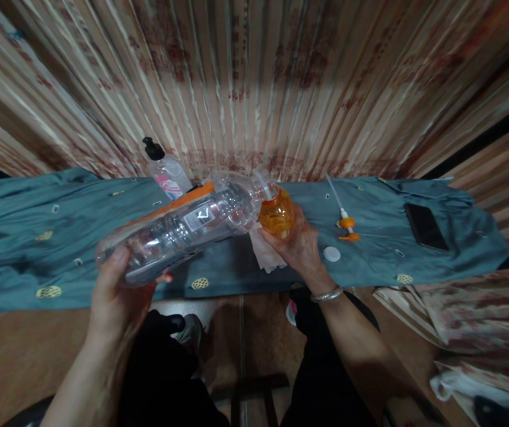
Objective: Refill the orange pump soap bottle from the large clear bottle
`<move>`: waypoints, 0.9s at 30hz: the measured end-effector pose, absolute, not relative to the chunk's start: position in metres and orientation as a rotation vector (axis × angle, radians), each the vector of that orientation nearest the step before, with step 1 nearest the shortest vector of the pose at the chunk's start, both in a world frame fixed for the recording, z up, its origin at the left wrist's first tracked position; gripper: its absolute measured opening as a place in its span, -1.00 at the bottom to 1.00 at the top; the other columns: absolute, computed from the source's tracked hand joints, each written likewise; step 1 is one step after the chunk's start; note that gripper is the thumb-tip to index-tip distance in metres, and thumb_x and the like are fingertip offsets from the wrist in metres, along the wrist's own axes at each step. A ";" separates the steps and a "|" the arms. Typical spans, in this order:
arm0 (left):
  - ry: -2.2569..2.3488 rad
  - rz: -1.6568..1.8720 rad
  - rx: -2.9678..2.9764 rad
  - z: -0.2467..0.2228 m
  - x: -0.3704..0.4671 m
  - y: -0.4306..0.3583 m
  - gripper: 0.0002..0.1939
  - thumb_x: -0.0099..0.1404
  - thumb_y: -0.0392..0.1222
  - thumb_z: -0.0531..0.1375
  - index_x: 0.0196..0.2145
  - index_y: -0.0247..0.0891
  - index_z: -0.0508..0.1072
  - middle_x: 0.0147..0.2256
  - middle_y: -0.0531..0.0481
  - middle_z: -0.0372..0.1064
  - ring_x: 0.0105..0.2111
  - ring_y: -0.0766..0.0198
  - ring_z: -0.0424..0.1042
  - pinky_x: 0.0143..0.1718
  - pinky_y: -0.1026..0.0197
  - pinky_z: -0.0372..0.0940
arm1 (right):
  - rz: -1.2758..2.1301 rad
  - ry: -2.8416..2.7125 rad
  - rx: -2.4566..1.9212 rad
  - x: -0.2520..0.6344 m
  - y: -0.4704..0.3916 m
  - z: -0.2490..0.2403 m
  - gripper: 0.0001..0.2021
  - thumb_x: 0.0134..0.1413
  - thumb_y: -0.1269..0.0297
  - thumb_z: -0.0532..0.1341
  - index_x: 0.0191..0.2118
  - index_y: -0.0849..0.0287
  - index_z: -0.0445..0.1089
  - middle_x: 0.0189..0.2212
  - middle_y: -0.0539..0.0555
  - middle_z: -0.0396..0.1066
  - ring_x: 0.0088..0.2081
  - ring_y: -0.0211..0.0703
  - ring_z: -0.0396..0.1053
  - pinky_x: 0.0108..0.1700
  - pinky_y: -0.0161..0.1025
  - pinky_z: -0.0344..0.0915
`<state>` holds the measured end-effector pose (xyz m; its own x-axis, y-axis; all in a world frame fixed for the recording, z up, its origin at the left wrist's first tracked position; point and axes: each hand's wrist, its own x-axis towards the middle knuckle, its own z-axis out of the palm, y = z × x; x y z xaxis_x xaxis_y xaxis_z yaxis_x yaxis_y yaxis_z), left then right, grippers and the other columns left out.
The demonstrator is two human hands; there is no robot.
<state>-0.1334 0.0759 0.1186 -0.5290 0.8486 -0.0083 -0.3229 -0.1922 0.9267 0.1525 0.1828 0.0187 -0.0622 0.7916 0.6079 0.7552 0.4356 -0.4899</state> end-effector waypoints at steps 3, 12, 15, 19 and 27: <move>1.239 1.829 0.692 0.119 -0.133 0.076 -0.20 -0.34 0.25 0.75 -0.22 -0.30 0.75 -0.34 0.02 0.66 -0.54 0.24 0.53 -0.77 0.26 0.44 | 0.053 -1.810 -1.339 0.152 0.183 0.018 -0.20 0.21 -0.22 0.50 0.36 0.13 0.32 0.16 0.40 0.69 0.14 0.33 0.73 0.08 0.15 0.74; 1.246 1.787 0.752 0.122 -0.134 0.078 -0.20 -0.29 0.28 0.72 -0.19 -0.31 0.76 -0.29 -0.03 0.69 -0.61 0.25 0.51 -0.79 0.23 0.44 | 0.056 -1.808 -1.332 0.155 0.182 0.017 -0.20 0.20 -0.20 0.51 0.40 0.05 0.32 0.20 0.34 0.69 0.17 0.32 0.72 0.12 0.23 0.74; 1.240 1.783 0.757 0.121 -0.134 0.077 -0.20 -0.27 0.29 0.72 -0.17 -0.29 0.76 -0.26 -0.03 0.71 -0.60 0.24 0.52 -0.80 0.23 0.43 | 0.066 -1.801 -1.355 0.155 0.181 0.018 -0.19 0.17 -0.20 0.52 0.38 0.05 0.33 0.19 0.30 0.71 0.15 0.28 0.73 0.11 0.18 0.76; 1.222 1.794 0.758 0.121 -0.134 0.076 -0.23 -0.23 0.24 0.73 -0.13 -0.24 0.76 -0.12 -0.06 0.75 -0.53 0.23 0.57 -0.77 0.24 0.45 | 0.091 -1.803 -1.387 0.154 0.181 0.021 -0.18 0.16 -0.20 0.52 0.37 0.12 0.34 0.19 0.36 0.70 0.16 0.32 0.73 0.13 0.15 0.75; 1.220 1.815 0.769 0.126 -0.130 0.077 -0.23 -0.26 0.25 0.73 -0.18 -0.30 0.76 -0.25 -0.05 0.71 -0.59 0.25 0.52 -0.80 0.25 0.42 | 0.111 -1.828 -1.373 0.155 0.182 0.019 -0.18 0.24 -0.29 0.43 0.39 0.10 0.28 0.17 0.37 0.69 0.18 0.35 0.71 0.12 0.21 0.72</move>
